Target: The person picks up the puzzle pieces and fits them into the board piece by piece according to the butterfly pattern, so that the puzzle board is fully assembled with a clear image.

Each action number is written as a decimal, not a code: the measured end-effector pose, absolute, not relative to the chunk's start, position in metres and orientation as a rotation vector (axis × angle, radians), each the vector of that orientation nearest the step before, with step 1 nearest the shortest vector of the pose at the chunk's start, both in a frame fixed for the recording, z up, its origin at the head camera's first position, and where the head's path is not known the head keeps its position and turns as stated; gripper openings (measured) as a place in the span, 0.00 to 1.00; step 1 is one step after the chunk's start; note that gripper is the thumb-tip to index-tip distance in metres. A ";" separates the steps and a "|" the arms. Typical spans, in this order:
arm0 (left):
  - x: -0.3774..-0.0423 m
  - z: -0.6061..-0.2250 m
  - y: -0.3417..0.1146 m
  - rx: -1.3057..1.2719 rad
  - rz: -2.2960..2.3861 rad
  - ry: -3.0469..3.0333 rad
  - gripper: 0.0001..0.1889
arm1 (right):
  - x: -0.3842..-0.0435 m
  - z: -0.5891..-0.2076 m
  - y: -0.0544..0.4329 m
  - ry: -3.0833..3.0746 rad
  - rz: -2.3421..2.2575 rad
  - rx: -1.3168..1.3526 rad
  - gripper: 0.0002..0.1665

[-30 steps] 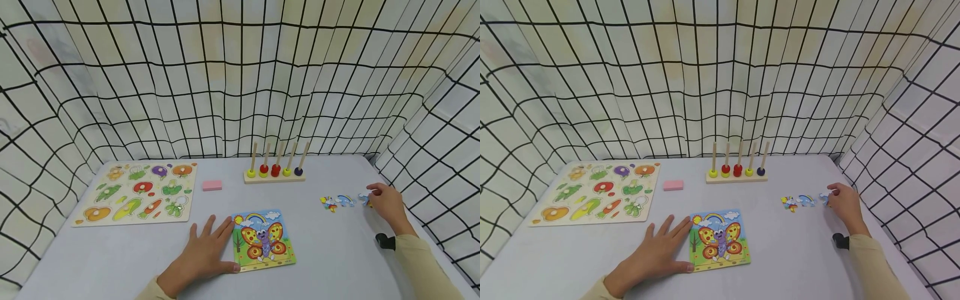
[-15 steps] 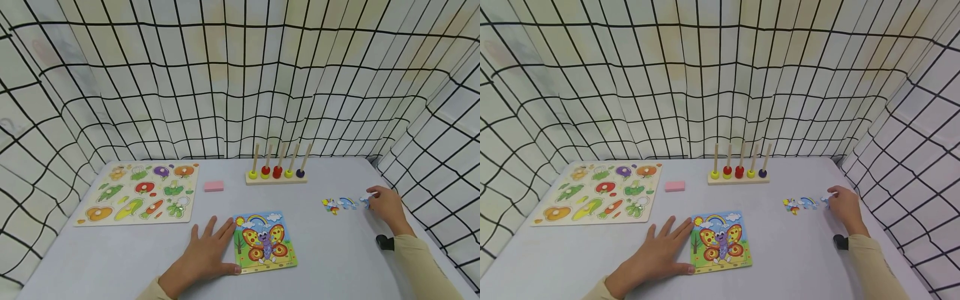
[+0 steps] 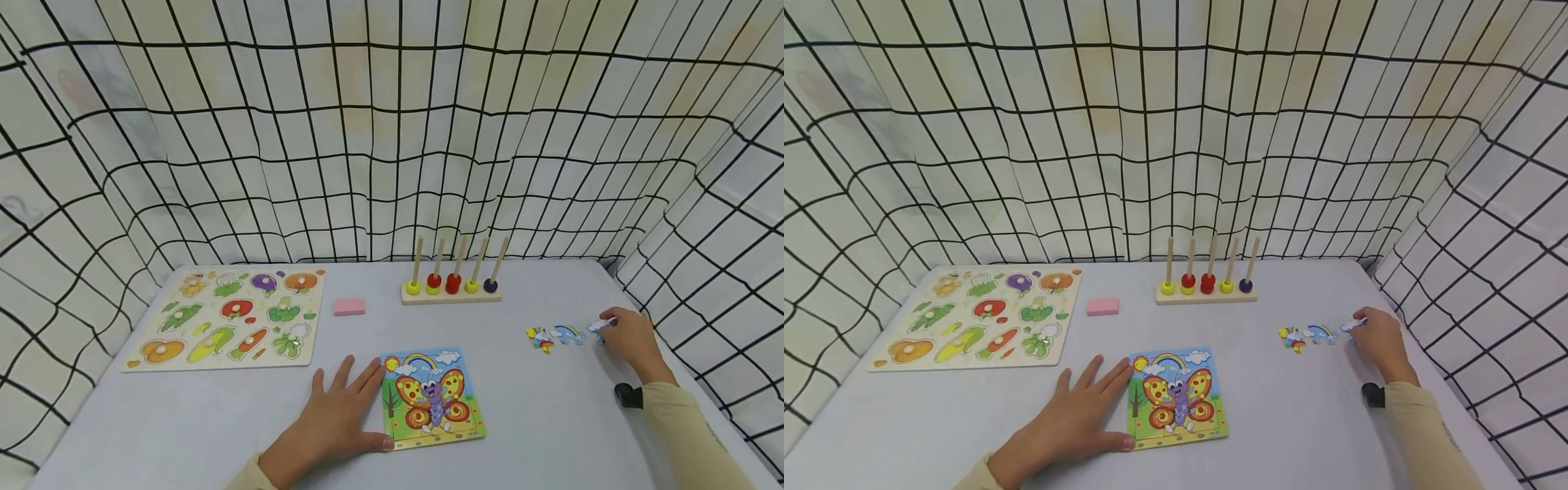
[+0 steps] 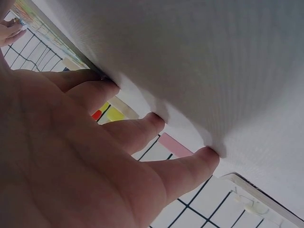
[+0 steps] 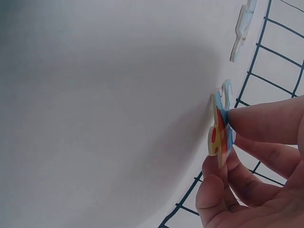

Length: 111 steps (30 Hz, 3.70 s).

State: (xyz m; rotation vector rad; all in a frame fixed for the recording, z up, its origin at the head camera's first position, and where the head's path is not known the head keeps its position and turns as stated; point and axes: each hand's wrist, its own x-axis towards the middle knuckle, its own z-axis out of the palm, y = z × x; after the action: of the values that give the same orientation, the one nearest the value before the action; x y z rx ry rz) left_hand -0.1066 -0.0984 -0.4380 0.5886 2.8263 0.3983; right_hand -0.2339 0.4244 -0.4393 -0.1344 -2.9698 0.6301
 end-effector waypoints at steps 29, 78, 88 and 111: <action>-0.107 -0.440 -0.099 0.588 0.388 2.829 0.61 | -0.232 -0.432 0.413 -2.953 0.700 -0.129 0.20; -0.106 -0.444 -0.099 0.646 0.386 2.853 0.60 | -0.152 -0.434 0.134 -3.137 1.105 1.015 0.24; -0.105 -0.443 -0.099 0.644 0.377 2.859 0.59 | -0.157 -0.433 0.130 -3.148 1.063 1.049 0.19; -0.107 -0.443 -0.101 0.638 0.401 2.852 0.60 | -0.162 -0.428 0.119 -3.224 1.018 1.076 0.10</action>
State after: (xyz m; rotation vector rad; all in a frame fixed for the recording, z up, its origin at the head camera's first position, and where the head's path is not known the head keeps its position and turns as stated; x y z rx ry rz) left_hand -0.1071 -0.1011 -0.4433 0.6377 2.8519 0.4008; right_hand -0.1617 0.1191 -0.4280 1.0760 -3.2243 1.0181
